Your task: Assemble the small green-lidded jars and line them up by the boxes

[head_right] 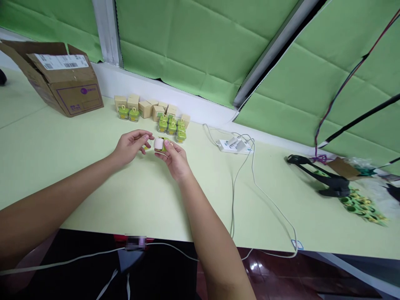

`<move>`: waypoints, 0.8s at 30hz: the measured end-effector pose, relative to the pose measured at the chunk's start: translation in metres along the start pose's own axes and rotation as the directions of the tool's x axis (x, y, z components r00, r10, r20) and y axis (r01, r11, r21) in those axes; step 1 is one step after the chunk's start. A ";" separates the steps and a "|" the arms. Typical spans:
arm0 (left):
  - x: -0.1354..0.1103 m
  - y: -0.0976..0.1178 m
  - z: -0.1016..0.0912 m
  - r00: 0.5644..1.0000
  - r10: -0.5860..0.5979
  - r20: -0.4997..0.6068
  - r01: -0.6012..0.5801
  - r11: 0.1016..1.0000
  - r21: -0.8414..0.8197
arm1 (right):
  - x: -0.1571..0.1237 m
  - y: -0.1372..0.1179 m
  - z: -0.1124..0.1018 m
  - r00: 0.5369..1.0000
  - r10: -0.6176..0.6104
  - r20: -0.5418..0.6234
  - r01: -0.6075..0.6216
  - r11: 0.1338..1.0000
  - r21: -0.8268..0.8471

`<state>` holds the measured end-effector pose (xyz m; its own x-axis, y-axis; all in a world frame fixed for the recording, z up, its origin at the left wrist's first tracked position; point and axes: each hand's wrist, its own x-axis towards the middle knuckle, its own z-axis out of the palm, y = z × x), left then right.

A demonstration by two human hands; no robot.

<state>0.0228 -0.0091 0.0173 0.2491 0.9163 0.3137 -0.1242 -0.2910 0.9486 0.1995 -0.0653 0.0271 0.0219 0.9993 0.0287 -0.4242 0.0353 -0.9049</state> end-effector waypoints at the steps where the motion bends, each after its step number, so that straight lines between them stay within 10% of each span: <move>1: 0.000 0.000 0.000 1.000 0.008 0.009 -0.008 1.000 0.003 | 0.001 0.001 0.000 1.000 0.003 -0.007 -0.004 1.000 -0.007; 7: -0.004 -0.003 -0.002 0.994 0.106 0.026 -0.109 0.977 0.184 | 0.006 0.008 -0.004 0.995 -0.008 -0.103 -0.006 0.991 -0.131; 14: -0.012 -0.004 -0.001 0.893 0.327 0.310 -0.446 0.741 0.501 | 0.006 0.015 0.002 0.994 0.030 -0.109 -0.044 0.991 -0.130; 24: -0.012 -0.008 -0.001 0.865 0.403 0.299 -0.501 0.665 0.554 | 0.007 0.018 -0.005 0.987 -0.058 -0.151 0.023 0.973 -0.229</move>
<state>0.0198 -0.0170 0.0058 0.4528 0.5931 0.6658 0.3244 -0.8051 0.4965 0.1963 -0.0576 0.0093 0.1828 0.9830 0.0173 -0.2046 0.0552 -0.9773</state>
